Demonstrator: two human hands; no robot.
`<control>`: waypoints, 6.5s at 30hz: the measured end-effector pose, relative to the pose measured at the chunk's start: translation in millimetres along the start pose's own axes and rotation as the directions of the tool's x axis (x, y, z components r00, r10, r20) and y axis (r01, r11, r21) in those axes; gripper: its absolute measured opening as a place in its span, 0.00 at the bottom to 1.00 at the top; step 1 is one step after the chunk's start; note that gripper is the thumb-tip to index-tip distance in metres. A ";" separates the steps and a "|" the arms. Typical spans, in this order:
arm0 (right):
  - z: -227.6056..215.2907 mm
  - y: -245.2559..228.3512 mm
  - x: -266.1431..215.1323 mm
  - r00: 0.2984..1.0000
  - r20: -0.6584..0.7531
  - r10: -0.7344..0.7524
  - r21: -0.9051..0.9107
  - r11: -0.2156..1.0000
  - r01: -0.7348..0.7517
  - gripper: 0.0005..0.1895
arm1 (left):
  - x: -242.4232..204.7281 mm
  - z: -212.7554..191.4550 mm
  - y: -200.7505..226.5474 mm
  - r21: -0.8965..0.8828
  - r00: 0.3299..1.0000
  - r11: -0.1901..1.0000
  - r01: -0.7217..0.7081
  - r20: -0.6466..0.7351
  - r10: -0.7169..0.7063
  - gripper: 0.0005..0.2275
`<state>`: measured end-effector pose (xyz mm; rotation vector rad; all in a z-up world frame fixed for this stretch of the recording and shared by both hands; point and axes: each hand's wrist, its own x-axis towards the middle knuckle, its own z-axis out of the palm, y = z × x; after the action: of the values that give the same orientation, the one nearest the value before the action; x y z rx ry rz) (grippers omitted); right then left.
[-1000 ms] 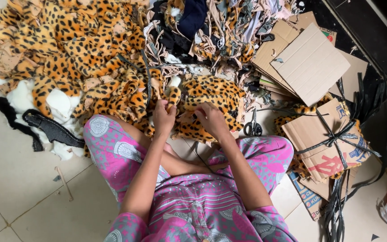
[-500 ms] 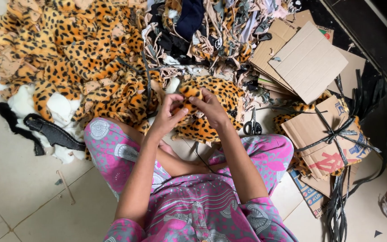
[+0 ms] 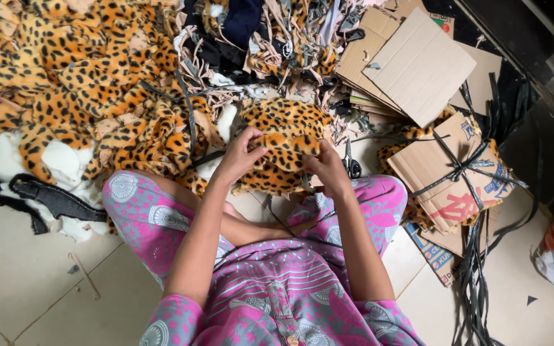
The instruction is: The person sits on the floor and wraps a piece of leopard-print fabric around a cardboard sheet, smoothing and folding the edges. They then place the wrapped item aside and pick up another piece of fabric to repeat the wrapping process.
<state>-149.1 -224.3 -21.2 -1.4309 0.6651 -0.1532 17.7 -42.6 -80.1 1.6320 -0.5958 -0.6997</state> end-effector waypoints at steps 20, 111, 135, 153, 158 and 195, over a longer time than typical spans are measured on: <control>33.9 37.1 54.6 0.854 -0.134 -0.503 -0.829 0.529 0.181 0.16 | -61.2 33.4 12.2 0.647 0.948 0.761 0.047 -0.268 0.170 0.30; -67.7 92.4 19.9 0.959 -0.242 -0.148 -0.695 0.716 -0.064 0.17 | -19.5 121.3 34.8 0.922 0.841 0.273 -0.276 0.094 0.533 0.13; 50.2 1.6 66.4 0.963 -0.033 -0.267 -0.663 0.727 0.178 0.09 | -9.5 48.4 11.4 0.780 0.882 0.624 0.045 -0.324 0.342 0.20; 220.6 -27.1 134.0 0.979 0.177 -0.105 -0.074 0.990 0.120 0.13 | -32.5 5.4 -23.0 0.836 0.866 0.525 0.161 -0.375 0.331 0.17; 185.1 8.1 179.3 0.990 0.136 -0.044 0.184 0.983 0.019 0.10 | -74.7 66.1 -28.2 0.835 0.907 0.543 -0.085 -0.162 0.390 0.16; 146.3 -24.3 41.7 0.889 0.456 0.050 -0.527 0.820 0.224 0.20 | 6.1 -81.0 -3.2 -0.449 0.850 0.888 -0.100 -0.502 -0.158 0.03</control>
<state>-33.9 -122.3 -12.8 -1.9931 0.2501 0.3365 80.7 8.4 -74.5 1.2962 0.0109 -0.3417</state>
